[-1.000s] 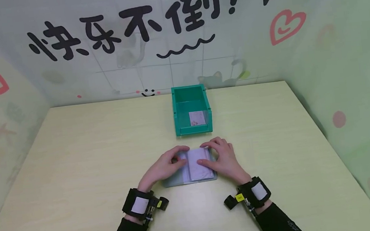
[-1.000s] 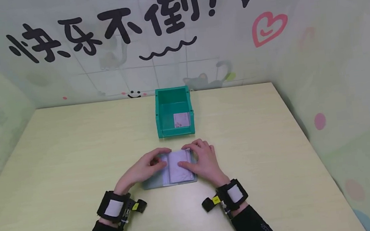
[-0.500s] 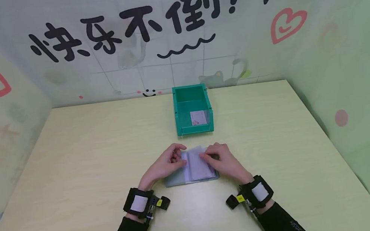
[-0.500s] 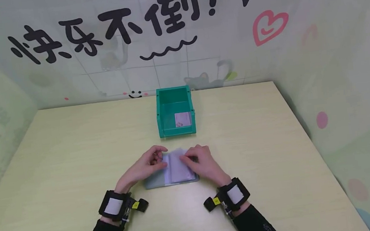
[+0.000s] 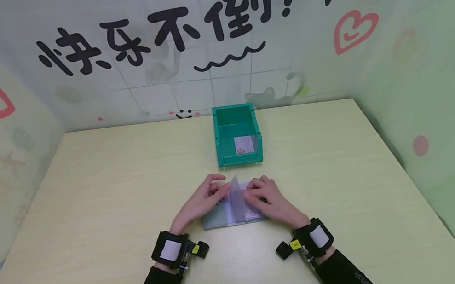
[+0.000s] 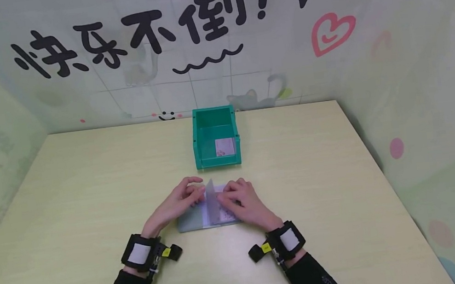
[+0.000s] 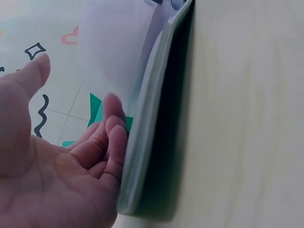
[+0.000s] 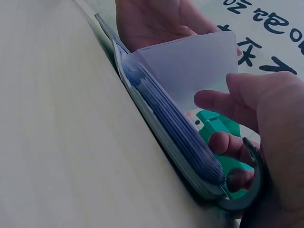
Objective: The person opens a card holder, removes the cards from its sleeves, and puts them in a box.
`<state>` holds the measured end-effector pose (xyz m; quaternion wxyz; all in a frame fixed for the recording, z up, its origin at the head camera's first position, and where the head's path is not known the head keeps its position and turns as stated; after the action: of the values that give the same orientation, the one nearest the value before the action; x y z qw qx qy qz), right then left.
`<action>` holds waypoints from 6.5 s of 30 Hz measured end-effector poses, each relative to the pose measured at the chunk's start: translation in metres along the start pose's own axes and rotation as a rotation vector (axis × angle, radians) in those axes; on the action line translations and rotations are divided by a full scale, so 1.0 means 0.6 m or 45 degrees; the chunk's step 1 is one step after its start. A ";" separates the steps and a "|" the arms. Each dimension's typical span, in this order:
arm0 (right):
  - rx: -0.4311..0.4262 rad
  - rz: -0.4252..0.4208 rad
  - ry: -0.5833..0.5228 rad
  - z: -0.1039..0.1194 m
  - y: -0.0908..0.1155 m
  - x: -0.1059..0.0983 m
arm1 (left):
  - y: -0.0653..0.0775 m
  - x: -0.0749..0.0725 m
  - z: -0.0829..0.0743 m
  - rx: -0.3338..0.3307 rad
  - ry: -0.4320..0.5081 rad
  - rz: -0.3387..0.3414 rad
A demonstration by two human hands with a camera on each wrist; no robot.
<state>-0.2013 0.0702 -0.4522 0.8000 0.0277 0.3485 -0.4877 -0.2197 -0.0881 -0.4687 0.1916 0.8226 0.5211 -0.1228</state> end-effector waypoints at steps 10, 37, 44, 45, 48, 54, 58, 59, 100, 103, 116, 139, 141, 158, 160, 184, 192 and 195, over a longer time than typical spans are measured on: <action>-0.067 -0.001 0.210 0.007 0.001 0.011 | 0.004 0.002 -0.014 0.029 -0.083 -0.043; 0.253 -0.118 0.238 -0.033 0.008 -0.006 | 0.026 -0.051 0.001 -0.066 -0.215 -0.235; 0.271 -0.109 0.239 -0.042 0.010 -0.016 | 0.033 -0.062 0.008 -0.170 -0.328 -0.317; 0.275 -0.102 0.239 -0.042 0.010 -0.016 | 0.034 -0.062 0.009 -0.177 -0.343 -0.324; 0.284 -0.081 0.230 -0.042 0.011 -0.015 | 0.037 -0.063 0.006 -0.188 -0.402 -0.353; 0.282 -0.065 0.262 -0.043 0.013 -0.014 | 0.034 -0.038 -0.031 -0.061 -0.483 -0.358; 0.287 -0.080 0.260 -0.044 0.011 -0.015 | 0.027 -0.006 -0.045 -0.001 -0.465 -0.258; 0.291 -0.082 0.248 -0.044 0.011 -0.015 | 0.025 -0.002 -0.045 -0.003 -0.461 -0.246; 0.297 -0.019 0.219 -0.033 0.008 -0.016 | 0.010 0.000 -0.007 -0.180 -0.207 -0.248; 0.296 -0.014 0.227 -0.032 0.007 -0.017 | 0.009 0.000 -0.005 -0.184 -0.193 -0.250; 0.287 -0.006 0.232 -0.035 0.007 -0.015 | 0.011 0.005 -0.007 -0.144 -0.185 -0.170; 0.299 0.000 0.241 -0.039 0.009 -0.013 | 0.010 0.000 -0.001 -0.160 -0.208 -0.102; 0.291 -0.002 0.240 -0.038 0.009 -0.013 | 0.012 -0.004 0.001 -0.193 -0.216 -0.118; 0.301 -0.035 0.215 -0.036 0.010 -0.015 | 0.032 -0.030 0.014 -0.344 -0.084 -0.072; 0.298 -0.041 0.216 -0.037 0.010 -0.015 | 0.033 -0.038 0.017 -0.363 -0.102 -0.075; 0.294 -0.046 0.218 -0.038 0.008 -0.018 | -0.017 -0.097 -0.028 -0.135 0.133 -0.330; 0.295 -0.052 0.223 -0.038 0.010 -0.021 | -0.035 -0.101 -0.049 -0.075 0.154 -0.436; 0.293 -0.043 0.224 -0.040 0.010 -0.022 | -0.044 -0.101 -0.060 -0.050 0.146 -0.462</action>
<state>-0.2131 0.0928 -0.4642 0.7495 0.1560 0.3595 -0.5336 -0.2692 -0.1113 -0.4168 0.1524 0.7169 0.6732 -0.0981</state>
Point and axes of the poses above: each hand's wrist, its own y-axis away from the middle knuckle, its own x-axis out of the palm, z = x × y, the point moved 9 cm from there along -y, towards the middle knuckle, and after that the axes turned 4 degrees about -y, right-handed, at the moved point
